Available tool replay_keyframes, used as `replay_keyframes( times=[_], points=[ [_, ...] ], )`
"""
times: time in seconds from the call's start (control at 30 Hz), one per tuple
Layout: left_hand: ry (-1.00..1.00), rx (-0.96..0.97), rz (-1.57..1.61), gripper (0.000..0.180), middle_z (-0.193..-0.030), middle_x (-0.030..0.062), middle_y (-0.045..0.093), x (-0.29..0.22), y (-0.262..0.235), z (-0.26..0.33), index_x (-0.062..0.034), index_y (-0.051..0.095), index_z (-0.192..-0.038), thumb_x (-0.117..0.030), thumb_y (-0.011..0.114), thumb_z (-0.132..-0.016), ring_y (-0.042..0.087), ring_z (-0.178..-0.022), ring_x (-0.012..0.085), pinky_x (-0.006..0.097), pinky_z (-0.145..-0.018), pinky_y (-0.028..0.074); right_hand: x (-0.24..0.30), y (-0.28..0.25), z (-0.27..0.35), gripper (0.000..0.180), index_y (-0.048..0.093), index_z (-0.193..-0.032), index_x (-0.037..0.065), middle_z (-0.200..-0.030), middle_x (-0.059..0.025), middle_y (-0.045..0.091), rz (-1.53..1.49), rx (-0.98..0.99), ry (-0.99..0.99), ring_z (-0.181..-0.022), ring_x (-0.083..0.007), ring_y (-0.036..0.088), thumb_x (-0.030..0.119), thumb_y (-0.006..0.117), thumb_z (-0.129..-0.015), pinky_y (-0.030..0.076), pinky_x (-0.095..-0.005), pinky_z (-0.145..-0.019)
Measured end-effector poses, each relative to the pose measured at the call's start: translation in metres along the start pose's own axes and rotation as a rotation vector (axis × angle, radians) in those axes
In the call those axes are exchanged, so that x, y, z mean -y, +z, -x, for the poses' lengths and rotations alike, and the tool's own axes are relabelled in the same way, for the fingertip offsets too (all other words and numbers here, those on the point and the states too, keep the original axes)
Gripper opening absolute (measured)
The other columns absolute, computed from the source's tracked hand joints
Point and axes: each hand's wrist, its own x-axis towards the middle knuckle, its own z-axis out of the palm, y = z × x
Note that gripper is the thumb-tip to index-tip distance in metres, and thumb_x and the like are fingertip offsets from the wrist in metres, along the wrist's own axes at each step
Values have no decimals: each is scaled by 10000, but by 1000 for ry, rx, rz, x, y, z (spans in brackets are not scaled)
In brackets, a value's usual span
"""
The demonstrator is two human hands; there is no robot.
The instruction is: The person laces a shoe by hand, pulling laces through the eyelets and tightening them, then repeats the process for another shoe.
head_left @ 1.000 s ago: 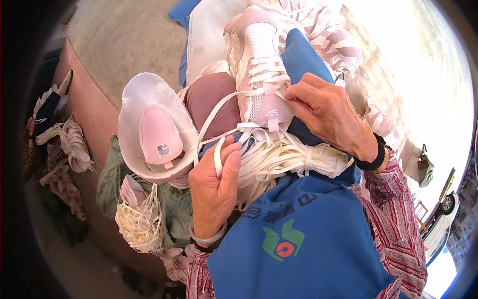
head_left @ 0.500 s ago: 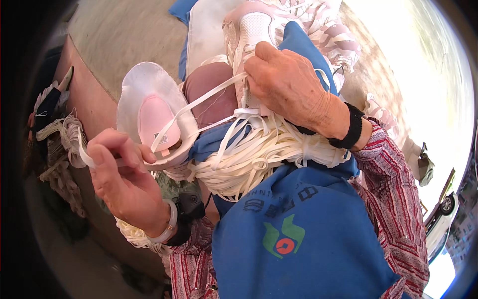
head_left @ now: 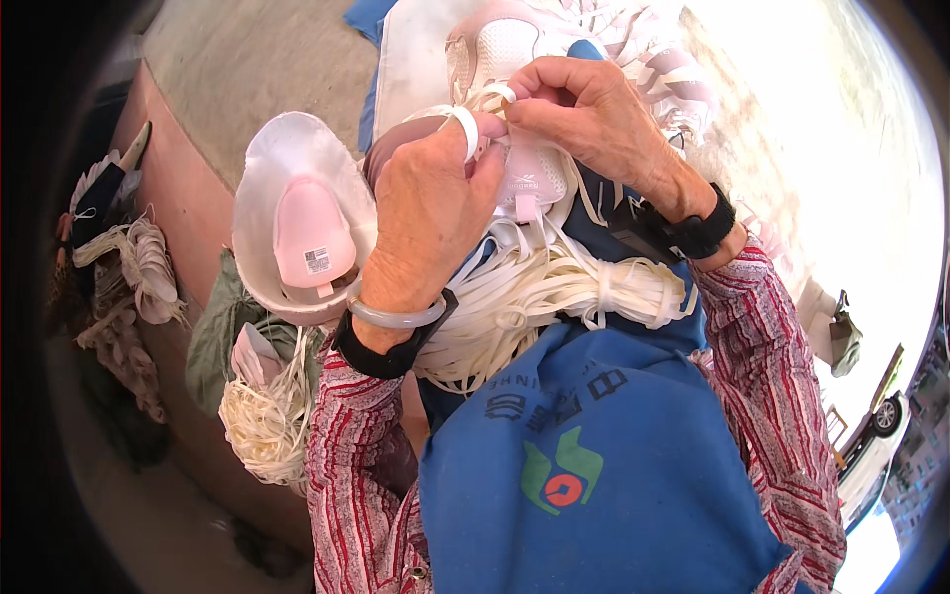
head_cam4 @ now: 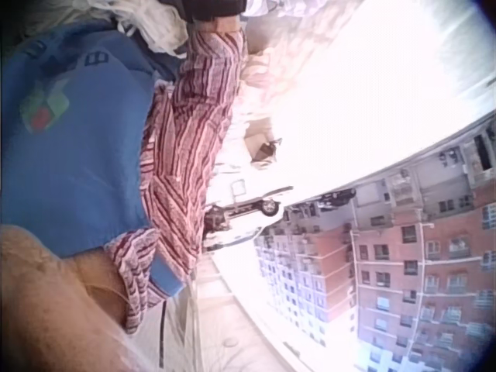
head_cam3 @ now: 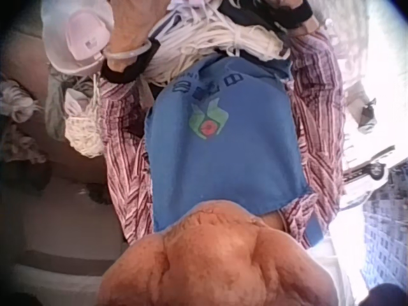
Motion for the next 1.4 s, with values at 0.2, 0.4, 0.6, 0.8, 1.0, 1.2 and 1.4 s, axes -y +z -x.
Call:
replay_keyframes(
  times=[0.2, 0.4, 0.6, 0.8, 1.0, 1.2, 1.4],
  points=[
    [117, 89, -164, 113, -621, 141, 619, 6, -1, -13, -29, 629, -784, -134, 669, -800, 632, -592, 329, 418, -562, 479, 2, -5, 14, 145, 652, -923, 36, -704, 54, 531, 116, -47, -63, -607, -28, 442, 173, 661, -877, 373, -214, -534],
    [104, -4, -68, 79, -608, 124, 614, 11, 9, -6, -36, 626, -779, -85, 681, -753, 627, -559, 290, 378, -521, 472, -4, -5, 42, 159, 605, -925, 29, -736, -30, 583, 294, -76, -104, -596, -119, 501, 168, 667, -879, 417, -277, -525],
    [236, -106, -84, 80, -603, 94, 613, 14, 19, -6, -48, 629, -760, -56, 702, -728, 622, -540, 254, 345, -495, 468, 0, -1, 44, 150, 556, -920, -5, -847, -160, 603, 557, -69, -215, -777, -356, 648, 89, 624, -826, 508, -421, -641],
    [385, -86, -100, 80, -613, 74, 594, 23, 18, -7, -57, 642, -760, -53, 719, -738, 588, -534, 223, 330, -498, 459, 17, -6, 42, 143, 496, -892, 10, -816, -133, 512, 936, 50, -410, -739, -346, 615, 19, 604, -798, 495, -412, -597],
    [448, 8, -143, 107, -665, 77, 611, 27, 16, -2, -62, 701, -872, -56, 725, -768, 598, -584, 230, 332, -522, 466, -10, -14, 45, 114, 563, -908, -23, -734, -178, 612, 448, 1, -396, -661, -311, 644, 55, 579, -827, 492, -405, -542],
    [433, 48, -181, 90, -693, 48, 600, 27, 12, 8, -72, 673, -881, -144, 700, -832, 608, -587, 242, 338, -505, 467, 0, -21, 37, 205, 607, -736, -47, -570, -219, 552, 347, 49, 30, -559, -390, 574, 140, 613, -819, 463, -423, -542],
    [420, 69, -217, 134, -684, 49, 594, 29, 12, 9, -90, 689, -946, -155, 705, -830, 606, -583, 248, 336, -512, 471, 9, -24, 34, 114, 591, -739, -27, -585, -214, 558, 573, 163, -90, -572, -368, 596, 77, 595, -787, 459, -441, -535]
  ],
)
